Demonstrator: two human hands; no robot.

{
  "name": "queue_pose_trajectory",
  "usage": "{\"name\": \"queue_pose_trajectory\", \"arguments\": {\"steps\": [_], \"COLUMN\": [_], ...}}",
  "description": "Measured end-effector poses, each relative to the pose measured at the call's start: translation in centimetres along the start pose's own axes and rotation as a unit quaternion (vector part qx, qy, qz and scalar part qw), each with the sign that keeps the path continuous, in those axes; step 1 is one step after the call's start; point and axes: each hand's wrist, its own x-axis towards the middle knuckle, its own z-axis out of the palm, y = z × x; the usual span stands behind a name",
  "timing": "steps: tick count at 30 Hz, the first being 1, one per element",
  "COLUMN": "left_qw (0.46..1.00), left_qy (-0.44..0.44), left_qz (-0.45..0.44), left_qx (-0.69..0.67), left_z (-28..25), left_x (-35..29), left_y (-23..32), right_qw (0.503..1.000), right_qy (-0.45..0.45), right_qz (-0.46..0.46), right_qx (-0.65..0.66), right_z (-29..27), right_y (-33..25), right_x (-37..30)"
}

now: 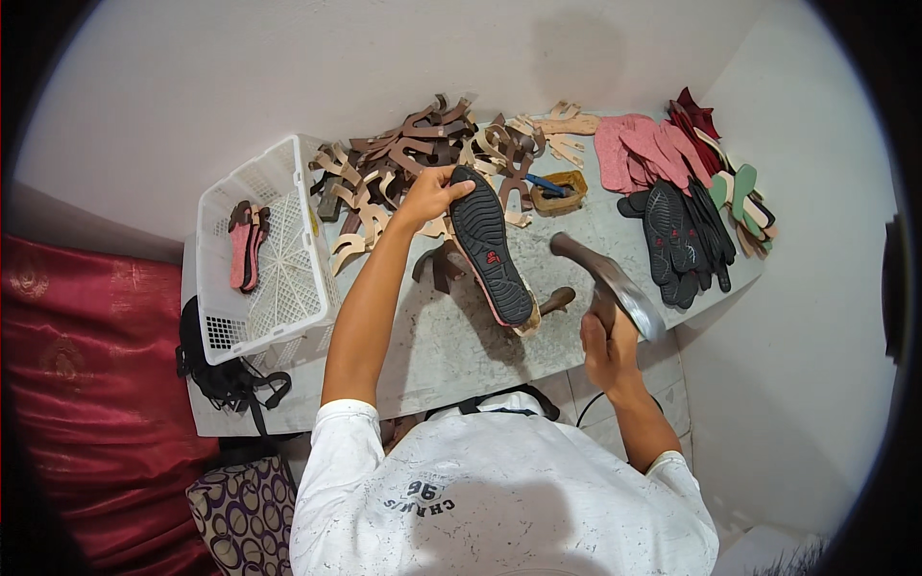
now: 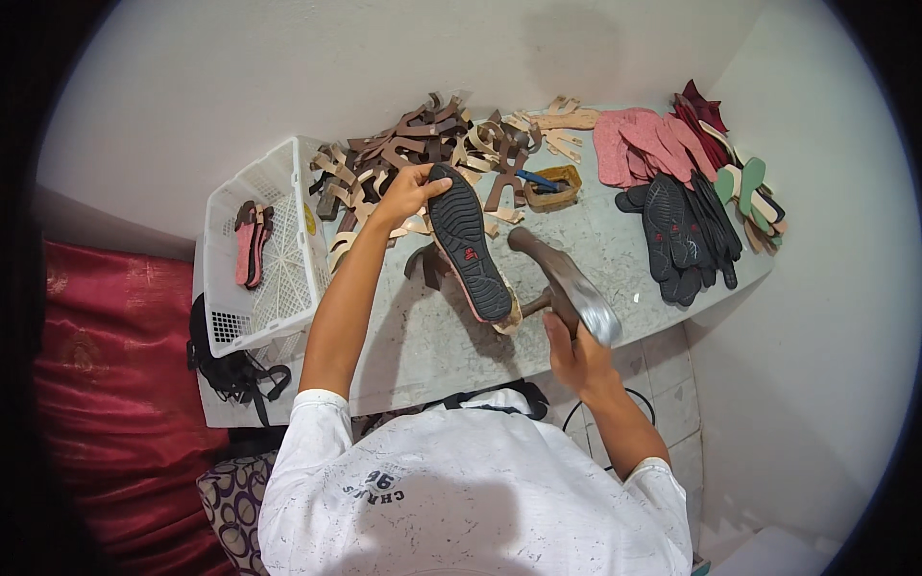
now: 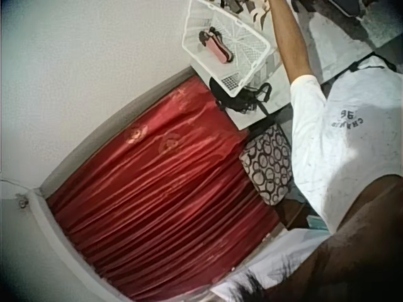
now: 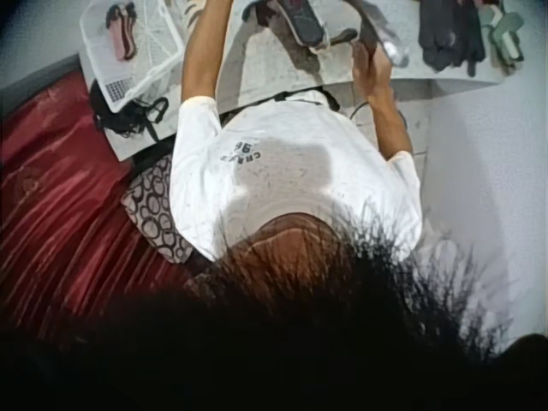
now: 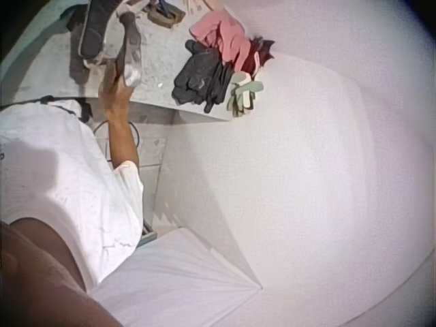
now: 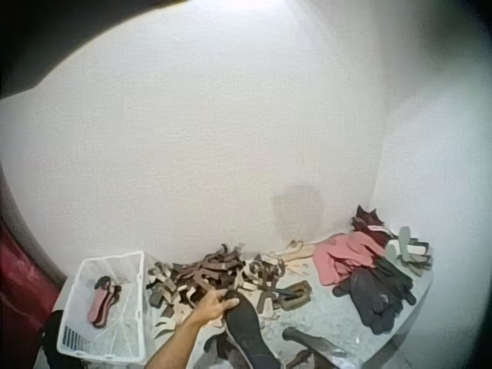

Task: The person is assembling footwear by attaching leather upper components to a sole and shaping them with a hammer.

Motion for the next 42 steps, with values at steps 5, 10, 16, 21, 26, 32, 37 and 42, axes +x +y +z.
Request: {"name": "queue_pose_trajectory", "arguments": {"steps": [5,10,16,21,26,32,37,42], "left_qw": [1.000,0.999,1.000,1.000,1.000,1.000,1.000,0.999], "left_qy": [-0.015,-0.011,-0.017,-0.019,-0.007,-0.006,-0.012,-0.022], "left_qz": [0.000,0.014,-0.002,-0.001,0.006,-0.017,0.010,0.025], "left_qx": [-0.004,-0.029,-0.023,-0.006,-0.013,0.012,-0.008,-0.020], "left_z": [0.8,0.8,0.8,1.3,1.4,1.3,1.7,1.3], "left_x": [0.3,-0.3,-0.4,-0.7,-0.1,-0.3,-0.1,-0.9], "left_y": [0.0,-0.9,-0.7,-0.2,-0.9,-1.2,-1.3,-1.8], "right_qw": [0.975,0.982,0.994,0.970,0.991,0.987,0.985,0.988], "right_qy": [-0.102,-0.089,0.072,-0.102,-0.042,0.068,-0.090,-0.086], "right_qz": [0.060,0.094,-0.084,0.095,0.081,-0.139,0.029,0.084], "right_qx": [-0.188,-0.140,0.025,-0.199,-0.099,-0.031,-0.147,-0.097], "right_z": [3.2,1.5,0.6,3.4,1.1,1.0,4.5,1.9], "right_y": [3.6,1.2,-2.3,3.5,0.6,0.1,4.3,0.0], "right_x": [-1.3,1.1,1.5,-0.3,2.5,1.8,0.9,3.2]}}
